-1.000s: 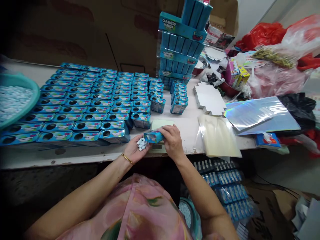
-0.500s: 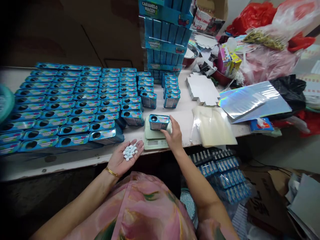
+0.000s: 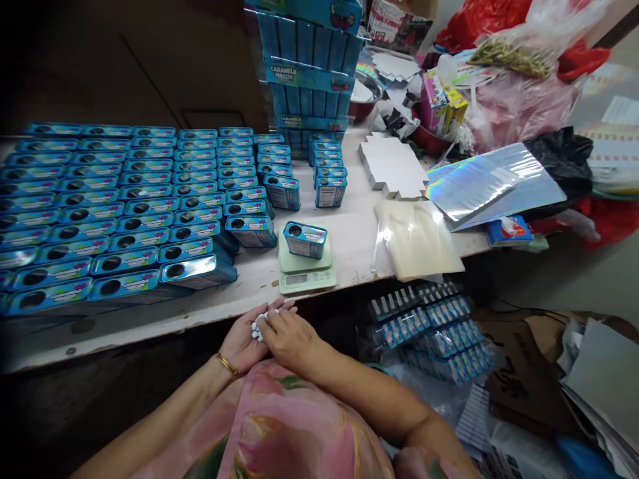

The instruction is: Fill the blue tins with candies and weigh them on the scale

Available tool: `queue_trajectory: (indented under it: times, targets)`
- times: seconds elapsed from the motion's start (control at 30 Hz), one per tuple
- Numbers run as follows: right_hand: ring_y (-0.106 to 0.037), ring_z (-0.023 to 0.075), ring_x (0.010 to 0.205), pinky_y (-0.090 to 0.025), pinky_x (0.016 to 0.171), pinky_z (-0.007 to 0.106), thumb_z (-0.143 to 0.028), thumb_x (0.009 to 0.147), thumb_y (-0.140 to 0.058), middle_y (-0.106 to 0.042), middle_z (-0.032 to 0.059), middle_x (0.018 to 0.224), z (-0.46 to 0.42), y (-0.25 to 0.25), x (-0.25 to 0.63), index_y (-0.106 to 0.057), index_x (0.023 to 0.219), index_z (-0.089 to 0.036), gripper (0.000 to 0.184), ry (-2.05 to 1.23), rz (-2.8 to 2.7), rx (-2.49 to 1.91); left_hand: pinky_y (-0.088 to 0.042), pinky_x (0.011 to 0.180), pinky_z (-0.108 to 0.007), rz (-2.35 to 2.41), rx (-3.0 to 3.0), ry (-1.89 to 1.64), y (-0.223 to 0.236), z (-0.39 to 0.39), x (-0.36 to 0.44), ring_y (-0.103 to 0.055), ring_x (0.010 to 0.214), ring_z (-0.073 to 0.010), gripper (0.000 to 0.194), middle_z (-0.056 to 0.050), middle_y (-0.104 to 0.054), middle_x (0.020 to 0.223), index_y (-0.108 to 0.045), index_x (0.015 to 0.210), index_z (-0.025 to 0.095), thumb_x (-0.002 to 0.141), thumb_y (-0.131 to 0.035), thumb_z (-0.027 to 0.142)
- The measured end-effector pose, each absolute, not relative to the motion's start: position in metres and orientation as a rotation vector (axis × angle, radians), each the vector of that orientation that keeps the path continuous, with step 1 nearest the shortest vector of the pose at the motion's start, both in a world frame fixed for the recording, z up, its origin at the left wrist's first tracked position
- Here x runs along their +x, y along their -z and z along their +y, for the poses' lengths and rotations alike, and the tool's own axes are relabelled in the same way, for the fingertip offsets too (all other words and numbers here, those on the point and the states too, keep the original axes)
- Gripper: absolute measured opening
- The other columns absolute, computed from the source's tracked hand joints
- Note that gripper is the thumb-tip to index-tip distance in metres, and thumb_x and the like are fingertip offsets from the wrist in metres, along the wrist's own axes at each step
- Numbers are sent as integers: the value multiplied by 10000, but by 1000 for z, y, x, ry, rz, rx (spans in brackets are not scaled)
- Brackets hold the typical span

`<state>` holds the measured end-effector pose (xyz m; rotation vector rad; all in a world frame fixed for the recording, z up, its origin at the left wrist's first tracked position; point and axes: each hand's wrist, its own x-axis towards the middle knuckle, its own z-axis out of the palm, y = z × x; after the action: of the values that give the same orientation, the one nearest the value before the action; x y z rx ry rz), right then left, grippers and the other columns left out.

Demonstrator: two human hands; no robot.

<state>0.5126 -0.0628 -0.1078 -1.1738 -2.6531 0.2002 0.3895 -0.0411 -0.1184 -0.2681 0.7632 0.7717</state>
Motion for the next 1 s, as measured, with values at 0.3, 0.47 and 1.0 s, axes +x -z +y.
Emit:
queue_trajectory:
  times: [0.3, 0.47, 1.0]
  targets:
    - [-474, 157, 885, -435, 724, 255, -148, 836, -404, -521, 64, 911, -60, 98, 513, -512, 951, -149, 157, -345, -2729, -1094, -503, 690, -265, 759, -315, -742, 115, -49, 390, -619, 800, -183, 252, -130, -651, 837, -580, 940, 49, 803, -398, 158]
    - [-478, 151, 895, -438, 742, 250, -137, 826, -422, -538, 62, 918, -59, 103, 512, -528, 933, -153, 152, -405, -2689, -1055, -507, 622, -218, 768, -355, -752, 118, -49, 386, -618, 711, -143, 202, -108, -638, 769, -583, 843, 63, 797, -399, 132]
    - [-510, 134, 900, -441, 797, 258, -166, 848, -379, -557, 65, 952, 44, 31, 537, -576, 980, -178, 237, -209, -2454, -958, -533, 608, -275, 563, -360, -999, 59, 27, 411, -615, 640, -143, 199, -63, -621, 645, -561, 733, 95, 800, -375, 113]
